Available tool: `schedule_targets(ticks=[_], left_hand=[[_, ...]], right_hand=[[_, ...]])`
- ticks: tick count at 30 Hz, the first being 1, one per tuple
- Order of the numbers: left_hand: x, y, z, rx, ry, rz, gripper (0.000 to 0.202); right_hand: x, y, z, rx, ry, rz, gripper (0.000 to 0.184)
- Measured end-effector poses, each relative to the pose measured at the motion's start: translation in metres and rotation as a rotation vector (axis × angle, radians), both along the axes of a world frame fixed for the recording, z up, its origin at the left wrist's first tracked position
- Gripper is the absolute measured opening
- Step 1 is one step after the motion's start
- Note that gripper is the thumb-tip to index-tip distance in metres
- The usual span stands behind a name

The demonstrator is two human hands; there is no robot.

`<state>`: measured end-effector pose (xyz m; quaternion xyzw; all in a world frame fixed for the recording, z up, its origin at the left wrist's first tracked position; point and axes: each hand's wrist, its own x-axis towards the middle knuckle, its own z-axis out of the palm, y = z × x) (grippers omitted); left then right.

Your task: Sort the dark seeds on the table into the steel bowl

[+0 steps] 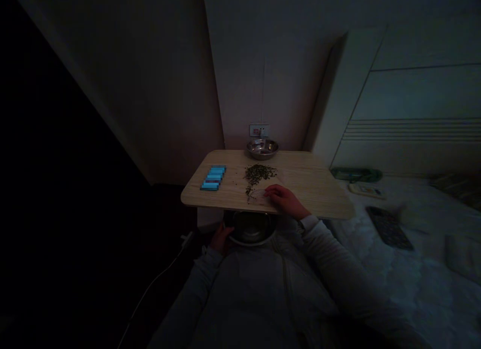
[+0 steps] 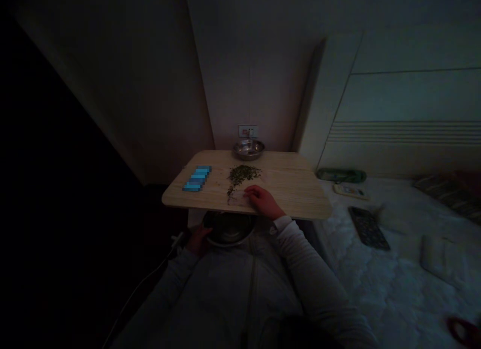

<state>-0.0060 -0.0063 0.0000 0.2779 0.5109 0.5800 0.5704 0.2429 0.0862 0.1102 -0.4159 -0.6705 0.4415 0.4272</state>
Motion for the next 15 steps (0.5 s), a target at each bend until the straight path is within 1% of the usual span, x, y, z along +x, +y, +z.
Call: schedule_targets(ticks=[5, 7, 12, 15], left_hand=[[-0.0017, 0.0007, -0.0008, 0.003, -0.033, -0.023, 0.044], [-0.0014, 0.001, -0.0006, -0.009, -0.044, -0.032, 0.043], [0.0017, 0.0, 0.001, -0.016, -0.037, -0.009, 0.03], [0.003, -0.0011, 0.0027, -0.002, -0.031, 0.0, 0.033]], right_hand=[[0.0005, -0.0019, 0.0021, -0.004, 0.003, 0.035, 0.017], [0.0003, -0.0023, 0.0026, -0.013, 0.001, 0.049, 0.017], [-0.0004, -0.0036, 0.0043, -0.029, -0.008, 0.07, 0.017], [0.0007, -0.005, 0.0063, -0.023, -0.015, 0.091, 0.017]])
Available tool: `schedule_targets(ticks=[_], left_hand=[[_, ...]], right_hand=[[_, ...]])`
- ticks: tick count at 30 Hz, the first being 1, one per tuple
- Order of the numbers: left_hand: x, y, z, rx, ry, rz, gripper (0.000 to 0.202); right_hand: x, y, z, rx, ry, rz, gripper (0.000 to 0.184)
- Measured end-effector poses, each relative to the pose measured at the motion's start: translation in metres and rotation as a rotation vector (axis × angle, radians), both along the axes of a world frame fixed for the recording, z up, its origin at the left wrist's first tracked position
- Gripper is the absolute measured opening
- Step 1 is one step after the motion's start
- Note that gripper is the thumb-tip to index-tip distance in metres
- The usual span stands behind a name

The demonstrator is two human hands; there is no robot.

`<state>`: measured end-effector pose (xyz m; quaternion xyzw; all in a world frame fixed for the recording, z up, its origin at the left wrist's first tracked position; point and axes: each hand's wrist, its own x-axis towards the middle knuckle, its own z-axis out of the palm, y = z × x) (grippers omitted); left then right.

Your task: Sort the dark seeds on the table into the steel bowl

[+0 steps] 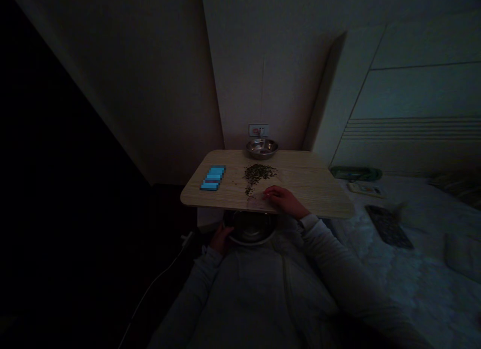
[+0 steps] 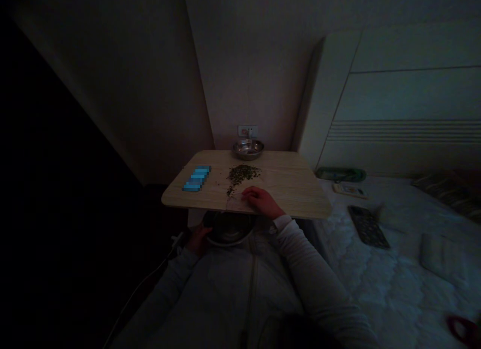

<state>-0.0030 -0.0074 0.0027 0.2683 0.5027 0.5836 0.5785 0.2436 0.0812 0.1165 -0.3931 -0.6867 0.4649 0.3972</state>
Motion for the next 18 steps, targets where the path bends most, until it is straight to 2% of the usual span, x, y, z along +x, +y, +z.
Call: schedule_targets(ticks=[4, 12, 15, 18], left_hand=[[0.003, 0.001, 0.0, -0.016, -0.044, 0.002, 0.032], [-0.004, 0.002, 0.001, -0.012, -0.021, -0.066, 0.033], [-0.006, 0.0, 0.005, 0.011, 0.01, -0.062, 0.031], [-0.004, 0.0, 0.005, 0.033, 0.052, -0.043, 0.031]], right_hand=[[0.004, 0.001, 0.001, -0.019, 0.026, -0.052, 0.02], [0.004, 0.013, -0.009, 0.007, 0.141, -0.331, 0.025], [0.003, 0.013, -0.012, 0.035, 0.128, -0.351, 0.022], [0.003, 0.013, -0.014, 0.056, 0.116, -0.293, 0.019]])
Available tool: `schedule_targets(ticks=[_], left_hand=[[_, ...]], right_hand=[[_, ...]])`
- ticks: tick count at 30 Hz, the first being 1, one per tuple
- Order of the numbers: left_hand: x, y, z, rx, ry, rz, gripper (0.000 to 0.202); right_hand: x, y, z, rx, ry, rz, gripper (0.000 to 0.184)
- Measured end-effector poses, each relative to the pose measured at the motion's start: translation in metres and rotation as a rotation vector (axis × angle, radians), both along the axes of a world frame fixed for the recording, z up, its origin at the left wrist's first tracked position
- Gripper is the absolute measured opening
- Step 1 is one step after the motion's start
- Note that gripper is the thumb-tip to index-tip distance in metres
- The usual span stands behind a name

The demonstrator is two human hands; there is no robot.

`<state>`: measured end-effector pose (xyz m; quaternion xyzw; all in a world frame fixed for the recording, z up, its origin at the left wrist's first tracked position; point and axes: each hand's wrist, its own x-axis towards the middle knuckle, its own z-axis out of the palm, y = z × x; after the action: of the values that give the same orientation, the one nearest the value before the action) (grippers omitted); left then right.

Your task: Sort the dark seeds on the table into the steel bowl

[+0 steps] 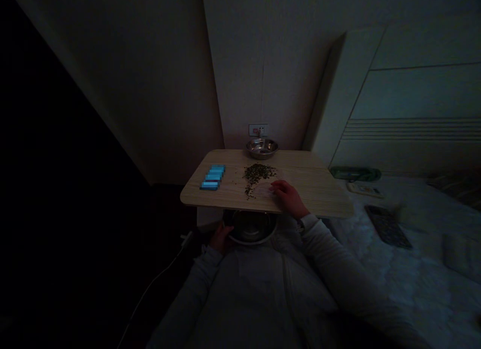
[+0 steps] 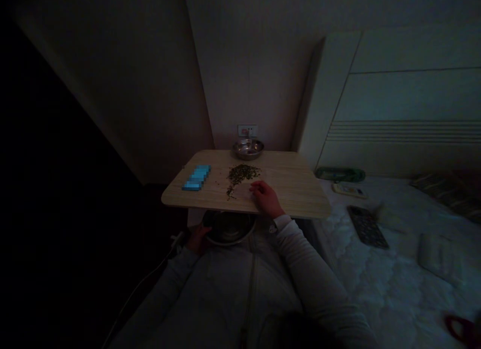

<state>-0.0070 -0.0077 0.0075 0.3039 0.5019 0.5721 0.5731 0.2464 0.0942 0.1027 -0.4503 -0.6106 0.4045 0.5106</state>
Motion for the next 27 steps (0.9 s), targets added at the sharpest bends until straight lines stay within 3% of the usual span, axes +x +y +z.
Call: schedule_targets(ticks=[7, 13, 18, 27], left_hand=[[0.003, 0.006, -0.016, -0.035, -0.034, 0.031, 0.033], [-0.012, 0.003, -0.015, -0.004, 0.001, 0.031, 0.04], [0.004, 0.006, -0.019, -0.044, -0.063, 0.032, 0.038], [0.0, 0.0, -0.006, -0.02, -0.072, -0.012, 0.037]], right_hand=[[-0.001, -0.001, -0.001, -0.035, 0.011, 0.179, 0.024], [-0.002, -0.004, 0.003, -0.026, -0.068, 0.238, 0.027], [-0.001, -0.005, 0.004, -0.028, -0.114, 0.253, 0.027], [0.0, -0.007, 0.008, -0.056, -0.064, 0.22, 0.023]])
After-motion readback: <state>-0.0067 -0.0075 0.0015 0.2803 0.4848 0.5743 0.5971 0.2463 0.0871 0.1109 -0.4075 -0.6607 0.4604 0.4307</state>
